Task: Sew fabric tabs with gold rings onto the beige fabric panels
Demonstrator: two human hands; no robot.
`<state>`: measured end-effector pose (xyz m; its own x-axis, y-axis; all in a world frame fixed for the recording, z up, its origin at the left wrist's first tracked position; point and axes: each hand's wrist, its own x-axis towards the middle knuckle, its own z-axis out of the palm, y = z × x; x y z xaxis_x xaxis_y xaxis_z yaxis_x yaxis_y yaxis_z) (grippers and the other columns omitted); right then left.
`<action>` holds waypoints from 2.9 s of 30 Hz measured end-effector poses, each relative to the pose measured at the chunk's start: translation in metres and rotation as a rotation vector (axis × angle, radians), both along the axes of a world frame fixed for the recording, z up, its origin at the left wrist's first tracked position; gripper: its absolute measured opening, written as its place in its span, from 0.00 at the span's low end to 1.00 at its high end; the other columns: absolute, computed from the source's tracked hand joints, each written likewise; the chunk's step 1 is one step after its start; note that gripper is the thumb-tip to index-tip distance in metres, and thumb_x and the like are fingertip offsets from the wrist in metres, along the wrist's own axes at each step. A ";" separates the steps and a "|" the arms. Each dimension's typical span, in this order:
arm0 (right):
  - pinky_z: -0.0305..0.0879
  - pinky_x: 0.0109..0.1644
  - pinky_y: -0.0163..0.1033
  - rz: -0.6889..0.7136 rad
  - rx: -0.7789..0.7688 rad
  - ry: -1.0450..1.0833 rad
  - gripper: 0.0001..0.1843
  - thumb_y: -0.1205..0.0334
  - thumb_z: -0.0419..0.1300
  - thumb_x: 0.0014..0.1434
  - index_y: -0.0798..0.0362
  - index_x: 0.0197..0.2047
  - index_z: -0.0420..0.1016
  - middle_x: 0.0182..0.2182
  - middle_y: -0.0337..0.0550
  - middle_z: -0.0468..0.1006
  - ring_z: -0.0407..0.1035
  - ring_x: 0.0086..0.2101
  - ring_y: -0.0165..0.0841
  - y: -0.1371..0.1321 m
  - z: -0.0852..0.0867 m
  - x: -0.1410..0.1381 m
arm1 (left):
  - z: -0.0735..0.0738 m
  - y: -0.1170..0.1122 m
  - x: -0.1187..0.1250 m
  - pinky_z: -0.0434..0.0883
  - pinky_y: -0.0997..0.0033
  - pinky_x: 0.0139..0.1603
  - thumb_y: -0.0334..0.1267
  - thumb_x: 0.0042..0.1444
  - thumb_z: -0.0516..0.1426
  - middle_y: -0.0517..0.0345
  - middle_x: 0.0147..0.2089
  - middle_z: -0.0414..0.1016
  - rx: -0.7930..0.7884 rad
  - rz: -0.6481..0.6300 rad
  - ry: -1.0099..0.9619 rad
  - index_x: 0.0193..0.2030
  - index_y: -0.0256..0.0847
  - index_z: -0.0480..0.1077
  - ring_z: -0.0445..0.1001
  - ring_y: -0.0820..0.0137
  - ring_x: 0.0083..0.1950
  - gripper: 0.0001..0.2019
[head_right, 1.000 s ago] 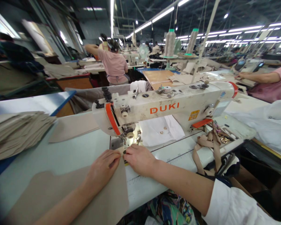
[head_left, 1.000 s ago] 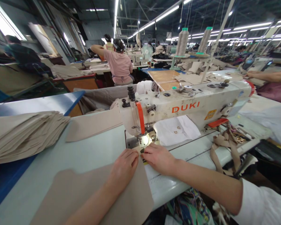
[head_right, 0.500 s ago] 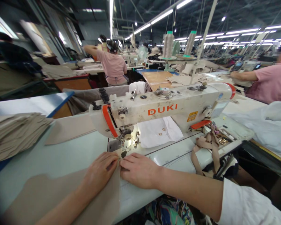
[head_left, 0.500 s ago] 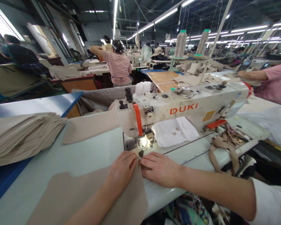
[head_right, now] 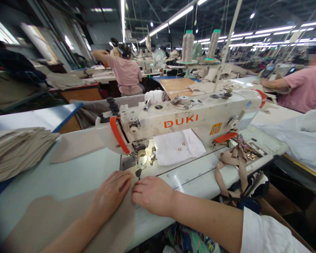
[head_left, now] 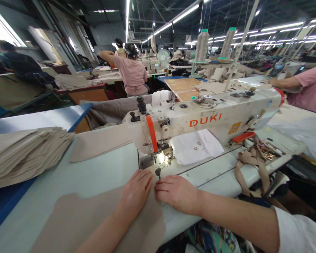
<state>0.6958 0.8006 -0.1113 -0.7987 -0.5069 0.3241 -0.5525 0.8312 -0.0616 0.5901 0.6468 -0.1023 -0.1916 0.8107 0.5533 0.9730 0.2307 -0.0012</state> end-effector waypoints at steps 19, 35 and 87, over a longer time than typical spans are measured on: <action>0.62 0.49 0.38 -0.013 -0.029 -0.012 0.06 0.67 0.53 0.64 0.55 0.37 0.71 0.41 0.43 0.76 0.66 0.45 0.33 -0.001 0.001 0.001 | -0.001 0.001 0.000 0.72 0.65 0.41 0.31 0.62 0.46 0.53 0.33 0.75 0.009 0.003 -0.073 0.34 0.38 0.70 0.71 0.66 0.37 0.13; 0.63 0.50 0.40 -0.078 0.061 0.101 0.07 0.67 0.52 0.63 0.56 0.38 0.72 0.41 0.47 0.75 0.66 0.42 0.35 0.007 0.006 -0.017 | -0.004 -0.006 0.002 0.75 0.66 0.43 0.33 0.63 0.46 0.53 0.38 0.77 0.011 0.032 -0.227 0.39 0.38 0.72 0.73 0.67 0.40 0.13; 0.63 0.46 0.38 -0.120 -0.004 0.147 0.04 0.66 0.57 0.61 0.56 0.39 0.72 0.41 0.43 0.77 0.69 0.42 0.34 0.029 0.002 -0.043 | -0.007 0.019 -0.029 0.74 0.59 0.49 0.35 0.62 0.47 0.50 0.41 0.78 0.028 0.086 -0.216 0.42 0.38 0.73 0.73 0.64 0.46 0.13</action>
